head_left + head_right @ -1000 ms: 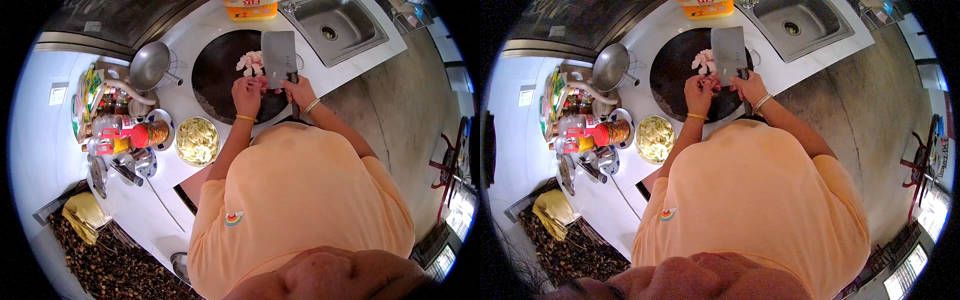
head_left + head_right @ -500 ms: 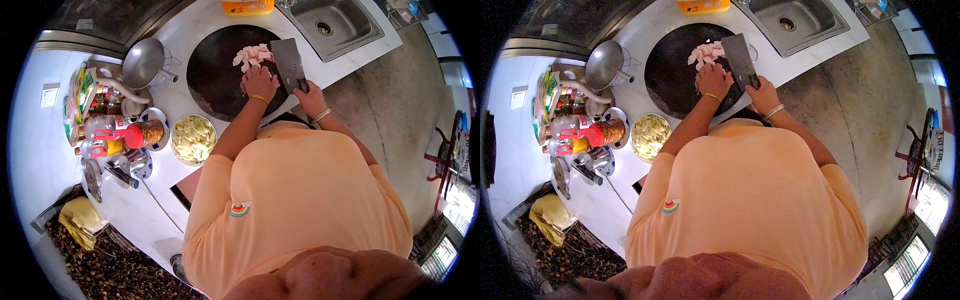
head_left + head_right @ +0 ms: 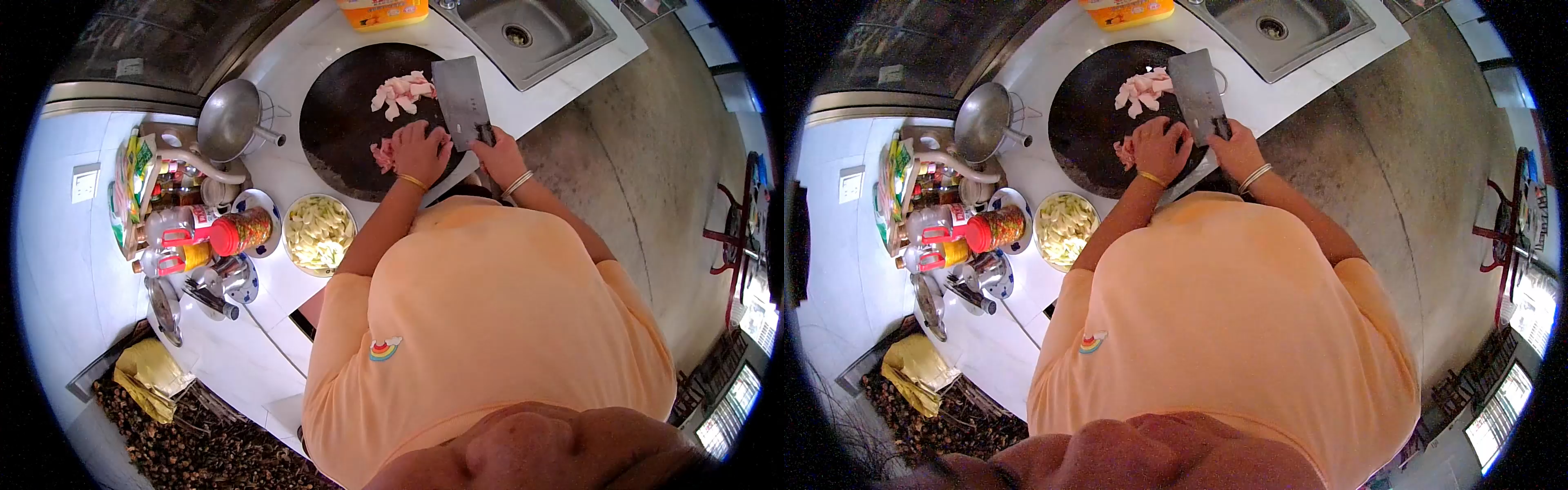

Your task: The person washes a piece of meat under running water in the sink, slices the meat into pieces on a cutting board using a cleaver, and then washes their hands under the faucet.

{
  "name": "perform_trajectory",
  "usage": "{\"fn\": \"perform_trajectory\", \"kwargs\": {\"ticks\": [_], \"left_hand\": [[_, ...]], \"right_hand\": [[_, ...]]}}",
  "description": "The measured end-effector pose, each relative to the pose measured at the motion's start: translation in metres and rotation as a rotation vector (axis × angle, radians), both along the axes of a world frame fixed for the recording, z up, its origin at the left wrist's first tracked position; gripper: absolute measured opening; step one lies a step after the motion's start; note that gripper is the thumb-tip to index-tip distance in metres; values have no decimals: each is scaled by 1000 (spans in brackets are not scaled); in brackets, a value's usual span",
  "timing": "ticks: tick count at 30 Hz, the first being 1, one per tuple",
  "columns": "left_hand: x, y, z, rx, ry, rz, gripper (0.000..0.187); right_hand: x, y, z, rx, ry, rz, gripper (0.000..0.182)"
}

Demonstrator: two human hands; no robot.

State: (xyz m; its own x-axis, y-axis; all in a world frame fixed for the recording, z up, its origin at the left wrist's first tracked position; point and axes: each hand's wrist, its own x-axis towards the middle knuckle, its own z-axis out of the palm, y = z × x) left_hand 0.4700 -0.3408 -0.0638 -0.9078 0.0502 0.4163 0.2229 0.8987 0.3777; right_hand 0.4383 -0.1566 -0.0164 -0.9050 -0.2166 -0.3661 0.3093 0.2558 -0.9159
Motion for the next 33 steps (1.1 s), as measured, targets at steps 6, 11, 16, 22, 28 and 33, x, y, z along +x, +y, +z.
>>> {"fn": "perform_trajectory", "kwargs": {"ticks": [6, 11, 16, 22, 28, 33], "left_hand": [[2, -23, -2, -97, -18, 218, 21], [-5, -23, 26, 119, 115, 286, 34], [-20, -46, 6, 265, -28, 450, 40], [-52, -67, -8, 273, -107, 574, 59], [-94, -58, -38, 228, -260, 631, 71], [-106, -21, -55, 286, -15, 694, 68]], "right_hand": [[-5, 5, 23, 7, 27, 12, 20], [-17, 1, 15, -124, -105, -20, 18], [-63, 13, 33, -404, -6, -87, 21], [-98, 42, -20, -172, -186, -49, 30], [-123, 36, -71, -193, -433, 109, 27], [-143, 3, -76, 195, -223, 493, 37]]}}
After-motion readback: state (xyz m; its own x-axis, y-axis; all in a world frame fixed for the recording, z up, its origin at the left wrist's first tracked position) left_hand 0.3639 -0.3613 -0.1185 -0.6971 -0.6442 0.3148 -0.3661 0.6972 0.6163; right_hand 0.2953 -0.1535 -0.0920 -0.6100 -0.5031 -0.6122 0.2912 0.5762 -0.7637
